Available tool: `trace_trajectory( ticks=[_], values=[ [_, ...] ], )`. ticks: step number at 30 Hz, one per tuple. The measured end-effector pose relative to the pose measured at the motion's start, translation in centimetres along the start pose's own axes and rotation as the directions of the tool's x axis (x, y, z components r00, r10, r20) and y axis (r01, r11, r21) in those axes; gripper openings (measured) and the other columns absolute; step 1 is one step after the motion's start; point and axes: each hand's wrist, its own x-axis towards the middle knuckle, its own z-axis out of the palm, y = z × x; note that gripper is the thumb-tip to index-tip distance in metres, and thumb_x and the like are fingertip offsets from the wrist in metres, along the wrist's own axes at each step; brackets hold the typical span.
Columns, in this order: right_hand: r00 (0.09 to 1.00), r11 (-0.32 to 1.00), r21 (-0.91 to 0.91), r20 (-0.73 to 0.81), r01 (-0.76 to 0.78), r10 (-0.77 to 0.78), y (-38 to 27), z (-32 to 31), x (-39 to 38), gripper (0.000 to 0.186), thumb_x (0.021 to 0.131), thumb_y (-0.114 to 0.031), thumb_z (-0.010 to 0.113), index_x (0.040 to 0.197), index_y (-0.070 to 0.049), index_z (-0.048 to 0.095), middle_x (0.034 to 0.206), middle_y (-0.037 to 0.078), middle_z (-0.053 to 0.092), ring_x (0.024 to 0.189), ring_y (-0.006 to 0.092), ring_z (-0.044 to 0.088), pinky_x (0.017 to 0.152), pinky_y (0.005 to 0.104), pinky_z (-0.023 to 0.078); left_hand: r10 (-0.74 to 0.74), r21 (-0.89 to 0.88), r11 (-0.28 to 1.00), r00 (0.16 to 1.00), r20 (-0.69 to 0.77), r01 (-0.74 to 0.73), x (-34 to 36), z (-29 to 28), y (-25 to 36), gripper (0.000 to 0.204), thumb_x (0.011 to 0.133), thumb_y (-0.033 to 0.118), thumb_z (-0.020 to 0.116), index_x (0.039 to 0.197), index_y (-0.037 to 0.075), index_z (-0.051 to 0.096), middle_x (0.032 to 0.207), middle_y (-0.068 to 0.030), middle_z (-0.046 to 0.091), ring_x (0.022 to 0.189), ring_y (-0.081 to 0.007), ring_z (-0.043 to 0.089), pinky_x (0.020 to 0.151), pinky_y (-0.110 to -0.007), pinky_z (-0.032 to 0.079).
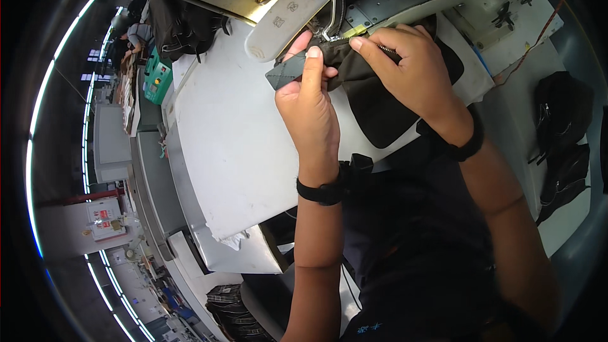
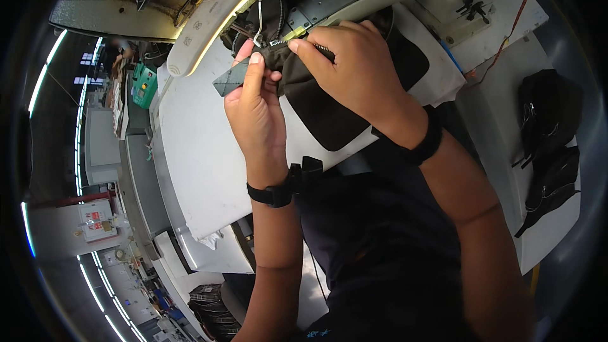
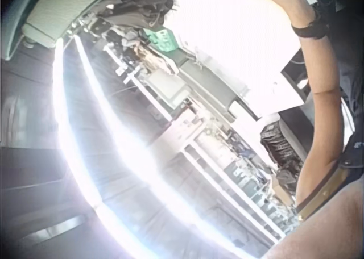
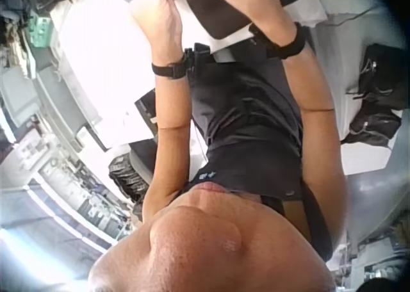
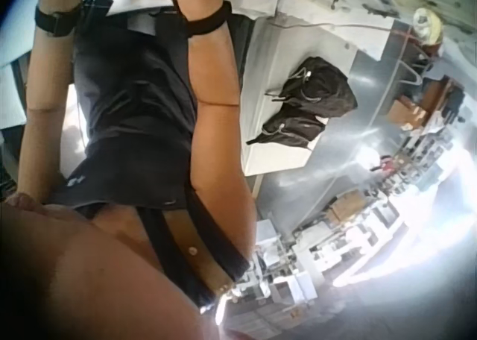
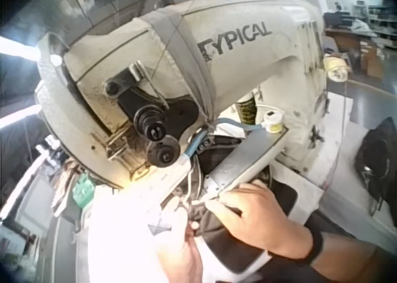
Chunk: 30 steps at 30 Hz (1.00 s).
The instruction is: Sewing and assembling a leather bag using an industrial sewing machine.
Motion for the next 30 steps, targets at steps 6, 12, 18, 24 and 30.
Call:
trace_trajectory(
  ticks=[6,12,18,24,30],
  values=[
    [0.991,0.983,-0.151,-0.066,0.106,-0.117,0.1,-0.1,0.2,0.021,0.091,-0.024,0.075,0.079,-0.007,0.072,0.066,0.006,0.063,0.068,0.0243,0.061,0.076,0.0381,0.044,0.001,0.059,0.998,1.0,-0.013,0.0,-0.3,0.2,0.0,0.042,0.102,0.014,0.068,0.136,-0.009,0.058,0.093,-0.0049,0.066,0.073,-0.0087,0.06,0.074,-0.023,0.049],
    [0.982,0.915,-0.395,-0.123,0.086,-0.146,-0.7,-0.5,0.3,0.023,0.085,-0.025,0.08,0.073,-0.011,0.067,0.091,-0.002,0.069,0.093,0.0194,0.061,0.092,0.0382,0.039,0.003,0.071,0.997,1.0,0.01,-0.003,-0.1,0.4,0.4,0.041,0.101,0.012,0.068,0.135,-0.008,0.058,0.086,-0.0037,0.064,0.073,-0.0102,0.061,0.072,-0.023,0.049],
    [0.945,0.917,-0.322,-0.146,0.234,-0.292,-0.2,-0.7,1.8,0.024,0.082,-0.024,0.085,0.075,-0.012,0.066,0.11,0.0,0.068,0.116,0.0226,0.06,0.101,0.0402,0.037,-0.027,0.044,0.999,0.999,-0.04,0.029,0.5,0.5,0.6,0.035,0.101,0.008,0.066,0.131,-0.008,0.06,0.096,-0.0069,0.064,0.074,-0.0102,0.061,0.071,-0.025,0.055],
    [0.983,0.972,-0.185,-0.091,0.142,-0.161,-0.3,-1.3,2.4,0.035,0.089,-0.018,0.077,0.065,-0.003,0.057,0.08,0.004,0.067,0.084,0.0194,0.061,0.09,0.0393,0.041,-0.085,0.004,0.996,0.996,-0.029,0.085,1.3,0.3,0.6,0.032,0.101,0.01,0.068,0.128,-0.007,0.061,0.093,-0.006,0.064,0.074,-0.0099,0.06,0.07,-0.025,0.055],
    [0.983,0.962,-0.223,-0.059,0.157,-0.174,1.0,-0.3,2.6,0.031,0.086,-0.025,0.081,0.072,-0.008,0.059,0.109,0.003,0.07,0.103,0.0243,0.061,0.102,0.0417,0.038,-0.074,-0.014,0.997,0.997,0.018,0.074,1.4,0.0,0.1,0.034,0.103,0.013,0.065,0.128,-0.008,0.059,0.087,-0.0028,0.063,0.076,-0.0105,0.059,0.071,-0.027,0.055]
  ],
)
